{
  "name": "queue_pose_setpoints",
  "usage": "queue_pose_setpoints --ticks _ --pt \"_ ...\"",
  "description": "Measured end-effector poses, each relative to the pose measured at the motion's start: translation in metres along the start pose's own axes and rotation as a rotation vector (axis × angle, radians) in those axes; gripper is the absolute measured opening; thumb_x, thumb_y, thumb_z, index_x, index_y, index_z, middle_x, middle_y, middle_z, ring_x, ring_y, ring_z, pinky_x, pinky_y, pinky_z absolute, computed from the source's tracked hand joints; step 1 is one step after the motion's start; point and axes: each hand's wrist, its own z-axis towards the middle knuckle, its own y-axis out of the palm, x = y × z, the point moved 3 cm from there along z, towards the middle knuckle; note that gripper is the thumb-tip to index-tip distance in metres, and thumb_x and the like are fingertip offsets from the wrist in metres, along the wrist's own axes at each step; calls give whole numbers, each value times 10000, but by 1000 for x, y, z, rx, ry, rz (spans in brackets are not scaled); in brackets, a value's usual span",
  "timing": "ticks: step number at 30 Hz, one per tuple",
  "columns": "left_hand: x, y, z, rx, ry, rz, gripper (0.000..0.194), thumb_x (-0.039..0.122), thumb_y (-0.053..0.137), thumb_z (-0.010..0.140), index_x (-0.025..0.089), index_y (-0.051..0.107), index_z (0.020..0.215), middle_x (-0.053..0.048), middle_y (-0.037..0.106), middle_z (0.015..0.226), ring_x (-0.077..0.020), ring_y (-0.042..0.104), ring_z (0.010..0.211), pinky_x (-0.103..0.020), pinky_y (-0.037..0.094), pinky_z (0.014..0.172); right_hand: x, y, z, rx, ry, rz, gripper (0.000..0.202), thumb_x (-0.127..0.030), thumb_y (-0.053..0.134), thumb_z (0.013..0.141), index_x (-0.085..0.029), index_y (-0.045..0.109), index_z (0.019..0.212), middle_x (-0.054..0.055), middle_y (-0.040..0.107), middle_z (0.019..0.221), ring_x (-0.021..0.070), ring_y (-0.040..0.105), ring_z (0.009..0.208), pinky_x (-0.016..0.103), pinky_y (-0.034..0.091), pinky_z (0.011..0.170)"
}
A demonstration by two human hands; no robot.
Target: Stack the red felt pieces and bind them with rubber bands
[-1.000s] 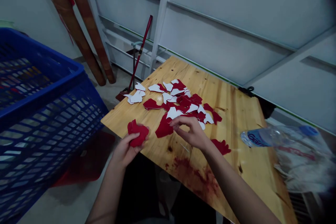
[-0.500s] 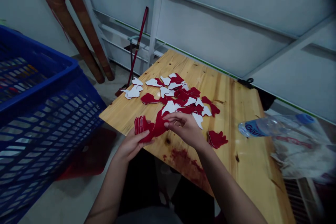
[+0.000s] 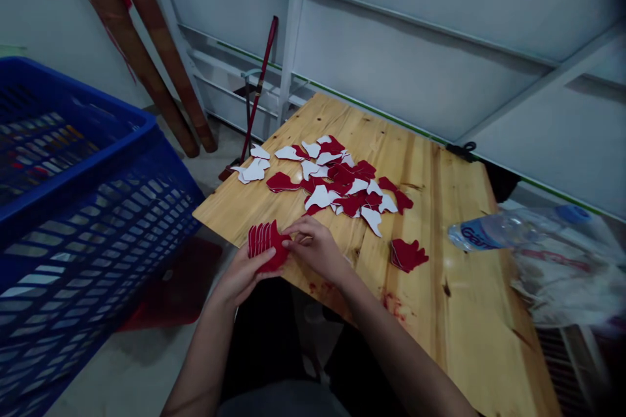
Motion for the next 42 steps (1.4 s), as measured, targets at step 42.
queue_pose_setpoints --ticks 42 --pt "9 -2 0 227 38 -202 210 35 633 763 106 638 961 -103 765 837 -207 745 658 -232 607 554 8 -65 73 103 -371 -1085 256 -97 478 858 -160 681 1001 117 655 1074 216 598 954 290 443 755"
